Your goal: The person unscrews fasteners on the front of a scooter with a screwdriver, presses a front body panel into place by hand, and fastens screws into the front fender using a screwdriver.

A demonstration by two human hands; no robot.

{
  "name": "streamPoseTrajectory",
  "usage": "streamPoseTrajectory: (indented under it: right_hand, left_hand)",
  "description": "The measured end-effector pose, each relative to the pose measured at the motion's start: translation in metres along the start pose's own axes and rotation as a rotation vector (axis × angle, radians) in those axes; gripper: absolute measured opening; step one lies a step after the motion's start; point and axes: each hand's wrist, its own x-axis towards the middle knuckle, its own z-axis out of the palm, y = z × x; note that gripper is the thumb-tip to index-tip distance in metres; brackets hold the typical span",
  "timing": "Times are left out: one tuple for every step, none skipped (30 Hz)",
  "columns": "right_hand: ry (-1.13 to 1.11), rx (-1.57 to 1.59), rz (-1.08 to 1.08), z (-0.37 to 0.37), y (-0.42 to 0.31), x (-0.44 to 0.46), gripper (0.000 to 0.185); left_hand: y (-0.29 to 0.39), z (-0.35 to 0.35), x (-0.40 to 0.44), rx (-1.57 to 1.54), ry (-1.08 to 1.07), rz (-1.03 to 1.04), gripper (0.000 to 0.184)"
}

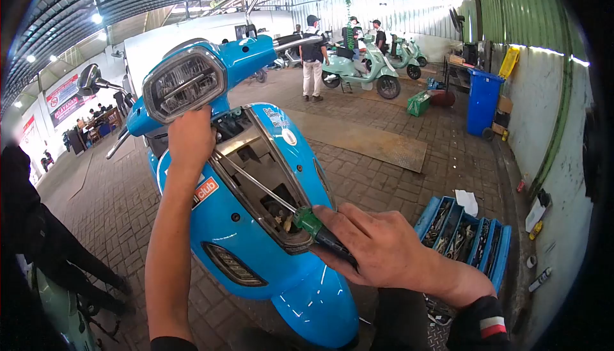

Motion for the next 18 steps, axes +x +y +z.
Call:
streamPoseTrajectory:
  right_hand:
    - [-0.003,0.003,0.002,-0.001,0.001,0.0,0.052]
    - [-0.002,0.004,0.008,-0.002,0.002,0.0,0.052]
    - [-0.001,0.005,0.014,-0.002,0.003,0.001,0.051]
    - [-0.002,0.008,0.016,-0.003,0.004,0.0,0.051]
    - [-0.018,0.006,0.027,-0.005,0.006,0.0,0.051]
    - [-0.032,0.003,0.037,-0.006,0.007,0.001,0.051]
    - [-0.033,0.007,0.036,-0.007,0.008,0.001,0.051]
    - [-0.037,-0.068,0.029,-0.009,0.008,0.001,0.051]
    - [-0.042,-0.143,0.022,-0.012,0.009,0.002,0.051]
    - [-0.043,-0.142,0.022,-0.015,0.008,0.004,0.051]
    - [-0.054,-0.237,0.031,-0.02,0.008,0.006,0.051]
    - [-0.064,-0.331,0.038,-0.022,0.008,0.009,0.051]
    - [-0.066,-0.33,0.036,-0.022,0.01,0.012,0.051]
    - [-0.036,-0.362,0.016,-0.021,0.012,0.015,0.05]
    - [-0.006,-0.394,-0.003,-0.02,0.013,0.017,0.049]
    - [-0.009,-0.397,-0.002,-0.019,0.014,0.018,0.049]
    - [-0.013,-0.432,-0.036,-0.017,0.014,0.018,0.048]
    - [-0.018,-0.468,-0.072,-0.016,0.014,0.019,0.047]
  left_hand:
    - [-0.002,-0.003,-0.001,-0.001,-0.004,0.0,0.021]
    - [-0.005,-0.006,0.0,-0.046,-0.053,-0.015,0.025]
    - [-0.008,-0.006,0.002,-0.092,-0.101,-0.03,0.029]
    - [-0.014,-0.004,0.003,-0.091,-0.105,-0.03,0.029]
    - [-0.022,-0.002,0.005,-0.105,-0.134,-0.014,0.032]
    - [-0.026,-0.001,0.006,-0.119,-0.163,0.0,0.036]
    - [-0.027,-0.001,0.007,-0.117,-0.165,-0.001,0.036]
    - [-0.028,-0.001,0.008,-0.116,-0.177,0.004,0.036]
    - [-0.028,-0.001,0.009,-0.117,-0.189,0.009,0.035]
    - [-0.028,-0.001,0.009,-0.116,-0.191,0.008,0.035]
    - [-0.028,-0.001,0.009,-0.113,-0.189,0.005,0.035]
    - [-0.028,-0.001,0.008,-0.111,-0.188,0.001,0.035]
    - [-0.029,-0.002,0.008,-0.111,-0.188,-0.001,0.035]
    - [-0.03,-0.002,0.008,-0.134,-0.191,0.002,0.033]
    - [-0.031,-0.002,0.008,-0.159,-0.193,0.007,0.032]
    - [-0.033,-0.002,0.008,-0.163,-0.193,0.007,0.032]
    - [-0.037,-0.001,0.008,-0.216,-0.191,0.025,0.032]
    - [-0.039,-0.001,0.007,-0.271,-0.188,0.041,0.031]
